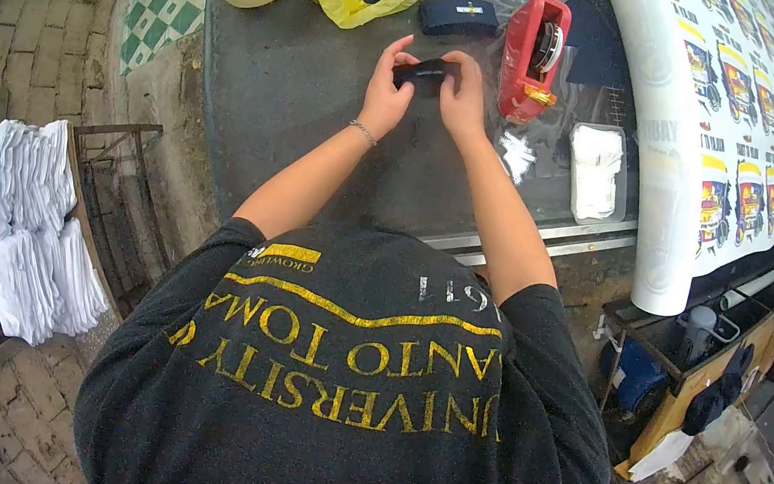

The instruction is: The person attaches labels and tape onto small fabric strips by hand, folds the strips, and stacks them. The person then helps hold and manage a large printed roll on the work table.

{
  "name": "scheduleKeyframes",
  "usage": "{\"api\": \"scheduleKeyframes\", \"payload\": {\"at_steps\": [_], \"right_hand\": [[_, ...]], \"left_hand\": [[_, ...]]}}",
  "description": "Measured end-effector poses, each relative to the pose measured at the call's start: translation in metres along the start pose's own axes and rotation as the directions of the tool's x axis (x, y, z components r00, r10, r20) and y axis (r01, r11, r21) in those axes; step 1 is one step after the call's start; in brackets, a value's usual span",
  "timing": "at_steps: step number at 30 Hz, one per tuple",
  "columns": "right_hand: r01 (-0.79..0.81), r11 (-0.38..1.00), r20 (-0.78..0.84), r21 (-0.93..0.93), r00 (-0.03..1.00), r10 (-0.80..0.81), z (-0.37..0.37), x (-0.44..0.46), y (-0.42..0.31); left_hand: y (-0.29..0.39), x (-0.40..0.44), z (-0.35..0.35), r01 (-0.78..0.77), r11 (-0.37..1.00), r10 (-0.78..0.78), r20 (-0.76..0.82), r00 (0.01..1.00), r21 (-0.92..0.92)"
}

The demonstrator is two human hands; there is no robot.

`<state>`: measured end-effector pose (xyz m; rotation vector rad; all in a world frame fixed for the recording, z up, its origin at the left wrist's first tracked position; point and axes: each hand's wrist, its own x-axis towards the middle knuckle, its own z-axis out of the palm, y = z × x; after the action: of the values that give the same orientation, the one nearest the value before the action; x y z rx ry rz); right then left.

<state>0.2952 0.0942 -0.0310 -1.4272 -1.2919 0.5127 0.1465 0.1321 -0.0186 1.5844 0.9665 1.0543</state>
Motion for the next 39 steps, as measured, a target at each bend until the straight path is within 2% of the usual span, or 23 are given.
{"api": "scheduleKeyframes", "payload": {"at_steps": [1, 2, 4, 5, 7, 9, 10, 12, 14, 16, 18, 23, 25, 27, 31, 34, 35, 36, 37, 39], "right_hand": [[-0.004, 1.0, -0.001, -0.001, 1.0, 0.004, -0.001, 0.0, -0.004], [-0.031, 0.999, 0.002, 0.006, 1.0, 0.031, -0.003, -0.001, -0.008], [-0.059, 0.998, 0.006, 0.01, 0.998, 0.059, -0.006, 0.0, -0.012], [-0.007, 1.0, -0.003, -0.028, 1.0, 0.007, -0.006, -0.001, -0.013], [0.044, 0.997, -0.009, -0.064, 0.999, -0.045, -0.005, -0.001, -0.015], [0.125, 0.978, 0.041, -0.165, 0.992, -0.12, -0.006, 0.0, -0.018], [0.126, 0.978, 0.043, -0.164, 0.992, -0.121, -0.005, -0.001, -0.015], [0.111, 0.964, 0.073, -0.243, 0.993, -0.096, -0.003, -0.004, -0.009], [0.094, 0.972, 0.057, -0.216, 0.995, -0.084, -0.005, -0.005, -0.017], [0.079, 0.979, 0.041, -0.19, 0.997, -0.072, -0.007, -0.005, -0.016], [0.115, 0.969, 0.09, -0.22, 0.991, -0.097, -0.008, -0.005, -0.005], [0.161, 0.961, 0.068, -0.223, 0.986, -0.149, -0.011, -0.001, -0.007], [0.185, 0.948, 0.065, -0.259, 0.983, -0.174, -0.012, 0.0, -0.007], [0.098, 0.936, 0.101, -0.338, 0.993, -0.067, -0.013, -0.003, -0.004], [0.08, 0.945, 0.071, -0.317, 0.996, -0.06, -0.015, -0.004, -0.009], [0.055, 0.912, 0.093, -0.407, 0.996, -0.019, -0.015, 0.001, -0.007], [-0.001, 0.968, 0.017, -0.25, 1.0, 0.006, -0.015, 0.004, -0.009], [-0.048, 0.995, -0.052, -0.082, 0.998, 0.044, -0.015, 0.007, -0.01], [-0.051, 0.995, -0.052, -0.083, 0.998, 0.047, -0.016, 0.01, -0.009], [-0.298, 0.955, -0.141, -0.006, 0.945, 0.294, -0.017, 0.017, -0.008]], "left_hand": [[0.002, 0.0, 0.001, 0.052, 0.996, -0.048, 0.045, 0.998, -0.077], [0.003, 0.001, 0.001, 0.053, 0.995, -0.05, 0.047, 0.998, -0.079], [0.004, 0.002, 0.0, -0.132, 0.972, 0.13, 0.023, 0.991, 0.192], [0.003, 0.002, 0.001, -0.131, 0.973, 0.129, 0.024, 0.991, 0.191], [0.001, 0.001, 0.001, -0.179, 0.918, 0.201, -0.027, 0.979, 0.353], [0.0, 0.002, 0.002, -0.172, 0.943, 0.186, -0.024, 0.982, 0.284], [0.0, 0.003, 0.003, -0.164, 0.963, 0.172, -0.016, 0.985, 0.212], [0.0, 0.004, 0.0, -0.167, 0.966, 0.166, 0.021, 0.986, 0.196], [0.001, 0.004, -0.004, -0.169, 0.969, 0.161, 0.06, 0.985, 0.178], [0.001, 0.002, -0.007, -0.202, 0.938, 0.185, 0.087, 0.979, 0.281], [0.0, 0.002, -0.008, -0.195, 0.939, 0.18, 0.079, 0.981, 0.282], [-0.001, 0.004, -0.013, -0.178, 0.955, 0.162, 0.085, 0.983, 0.235], [-0.001, 0.004, -0.016, -0.2, 0.911, 0.187, 0.071, 0.98, 0.36], [-0.002, 0.005, -0.02, -0.186, 0.907, 0.165, 0.087, 0.982, 0.379], [0.001, 0.004, -0.026, -0.167, 0.884, 0.139, 0.096, 0.986, 0.437], [-0.004, 0.007, -0.027, -0.156, 0.856, 0.158, 0.039, 0.987, 0.493], [-0.007, 0.012, -0.025, -0.158, 0.856, 0.159, 0.041, 0.987, 0.491], [-0.01, 0.018, -0.023, -0.076, 0.916, 0.082, 0.0, 0.997, 0.394], [-0.008, 0.02, -0.021, 0.009, 0.958, 0.0, -0.032, 0.999, 0.288], [-0.001, 0.026, -0.015, 0.062, 0.961, -0.05, -0.052, 0.997, 0.27]]}}
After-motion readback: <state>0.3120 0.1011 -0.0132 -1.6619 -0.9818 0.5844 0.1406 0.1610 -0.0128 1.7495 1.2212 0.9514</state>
